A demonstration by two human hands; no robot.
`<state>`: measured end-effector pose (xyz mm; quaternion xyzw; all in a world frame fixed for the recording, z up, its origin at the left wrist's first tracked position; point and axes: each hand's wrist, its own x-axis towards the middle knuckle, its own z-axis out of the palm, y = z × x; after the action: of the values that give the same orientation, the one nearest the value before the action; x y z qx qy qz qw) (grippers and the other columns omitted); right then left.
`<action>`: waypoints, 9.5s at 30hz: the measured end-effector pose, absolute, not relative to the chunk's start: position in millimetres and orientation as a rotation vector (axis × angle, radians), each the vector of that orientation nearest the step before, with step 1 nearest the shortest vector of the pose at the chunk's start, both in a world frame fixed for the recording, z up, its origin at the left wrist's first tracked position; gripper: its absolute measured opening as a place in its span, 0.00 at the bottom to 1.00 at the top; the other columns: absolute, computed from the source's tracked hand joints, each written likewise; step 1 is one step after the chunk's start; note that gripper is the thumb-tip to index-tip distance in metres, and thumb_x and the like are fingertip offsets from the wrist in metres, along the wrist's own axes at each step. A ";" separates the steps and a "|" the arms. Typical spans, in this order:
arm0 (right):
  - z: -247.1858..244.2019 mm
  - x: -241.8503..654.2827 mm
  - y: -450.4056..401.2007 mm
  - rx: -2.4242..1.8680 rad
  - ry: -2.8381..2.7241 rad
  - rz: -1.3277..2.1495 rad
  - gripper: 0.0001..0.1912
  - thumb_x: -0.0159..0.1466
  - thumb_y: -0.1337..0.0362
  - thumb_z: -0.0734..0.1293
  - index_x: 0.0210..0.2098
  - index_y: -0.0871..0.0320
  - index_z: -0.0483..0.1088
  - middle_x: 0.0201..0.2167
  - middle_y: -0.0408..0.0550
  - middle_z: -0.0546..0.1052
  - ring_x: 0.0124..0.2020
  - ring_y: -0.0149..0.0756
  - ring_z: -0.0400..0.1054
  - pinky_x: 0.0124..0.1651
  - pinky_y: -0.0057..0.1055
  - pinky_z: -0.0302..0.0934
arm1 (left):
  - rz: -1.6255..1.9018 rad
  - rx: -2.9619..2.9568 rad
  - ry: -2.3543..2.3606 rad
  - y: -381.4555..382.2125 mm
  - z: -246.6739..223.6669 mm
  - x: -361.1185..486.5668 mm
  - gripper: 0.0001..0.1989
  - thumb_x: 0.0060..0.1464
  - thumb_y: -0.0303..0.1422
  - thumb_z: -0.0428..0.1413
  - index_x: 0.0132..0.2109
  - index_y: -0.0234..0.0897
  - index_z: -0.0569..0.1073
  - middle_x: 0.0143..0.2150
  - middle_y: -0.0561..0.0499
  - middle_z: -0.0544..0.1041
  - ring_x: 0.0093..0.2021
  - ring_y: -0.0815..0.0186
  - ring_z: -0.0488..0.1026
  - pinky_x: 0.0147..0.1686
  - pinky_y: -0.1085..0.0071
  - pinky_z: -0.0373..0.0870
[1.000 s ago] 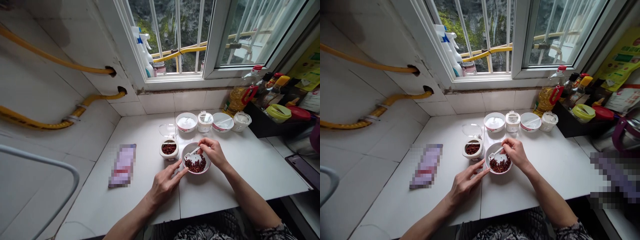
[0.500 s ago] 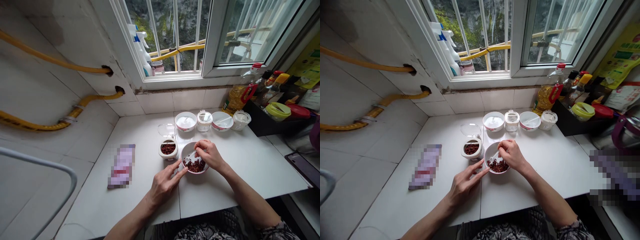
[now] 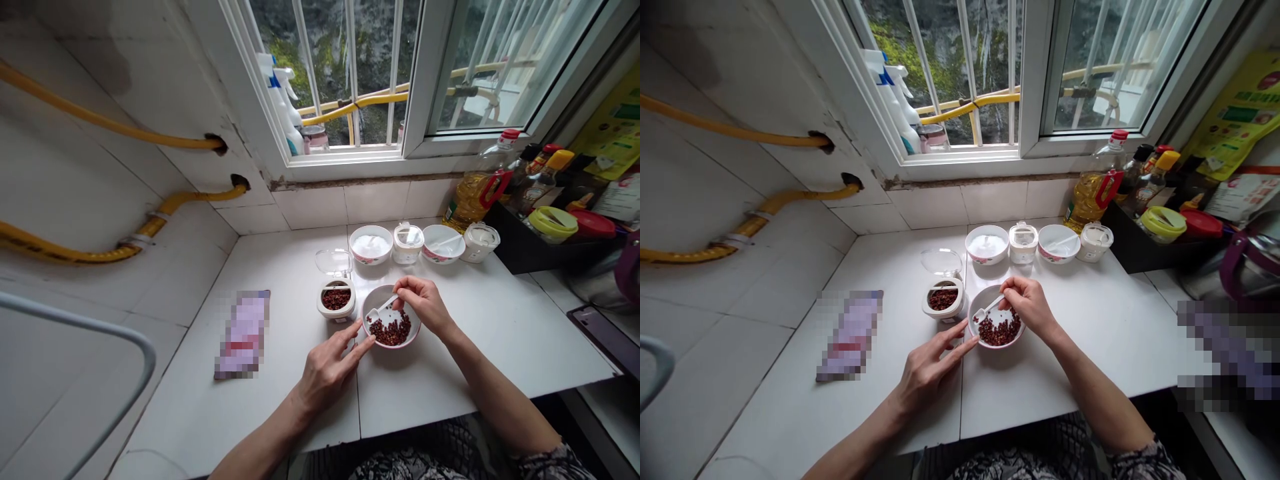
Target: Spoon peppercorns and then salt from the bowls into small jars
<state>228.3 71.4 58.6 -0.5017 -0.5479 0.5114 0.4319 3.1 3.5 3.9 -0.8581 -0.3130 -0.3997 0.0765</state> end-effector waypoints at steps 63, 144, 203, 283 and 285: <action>61.3 224.0 68.6 -1.302 -1.640 0.885 0.07 0.55 0.69 0.60 0.24 0.55 0.68 0.16 0.40 0.74 0.21 0.35 0.73 0.31 0.31 0.66 | -1.202 -2.595 -0.945 2.9 3.6 2.1 0.19 0.64 0.21 0.48 0.57 0.37 0.73 0.56 0.37 0.75 0.50 0.63 0.77 0.40 0.71 0.79; 68.7 229.6 67.4 -1.163 -1.900 0.387 0.08 0.61 0.70 0.61 0.30 0.53 0.69 0.23 0.44 0.77 0.31 0.41 0.70 0.53 0.44 0.62 | -1.180 -2.564 -0.954 3.0 0.9 2.1 0.19 0.65 0.22 0.47 0.58 0.39 0.73 0.56 0.37 0.75 0.49 0.62 0.78 0.40 0.71 0.78; 67.8 188.2 60.1 -0.814 -1.968 0.262 0.08 0.67 0.72 0.60 0.40 0.54 0.69 0.31 0.45 0.80 0.31 0.36 0.75 0.56 0.46 0.64 | -1.175 -2.545 -0.955 3.1 -0.4 2.4 0.21 0.64 0.21 0.47 0.60 0.40 0.72 0.56 0.38 0.75 0.46 0.64 0.78 0.37 0.73 0.77; 57.7 221.2 64.4 -1.173 -1.930 0.742 0.09 0.55 0.72 0.59 0.23 0.55 0.67 0.20 0.42 0.76 0.30 0.37 0.72 0.46 0.37 0.65 | -1.174 -2.573 -0.956 2.7 2.7 1.8 0.22 0.64 0.21 0.48 0.61 0.41 0.70 0.58 0.38 0.74 0.47 0.64 0.78 0.39 0.72 0.77; 58.6 222.8 64.2 -1.196 -1.807 0.944 0.08 0.56 0.70 0.59 0.24 0.55 0.67 0.18 0.41 0.75 0.25 0.35 0.72 0.37 0.33 0.66 | -1.177 -2.580 -0.954 2.6 2.1 1.5 0.22 0.64 0.21 0.48 0.61 0.41 0.70 0.58 0.38 0.74 0.48 0.63 0.78 0.40 0.72 0.77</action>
<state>222.8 64.2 58.6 -0.4682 -0.7073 0.3696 0.3793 1.5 2.6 2.1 -0.8599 -0.3180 -0.3922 0.0748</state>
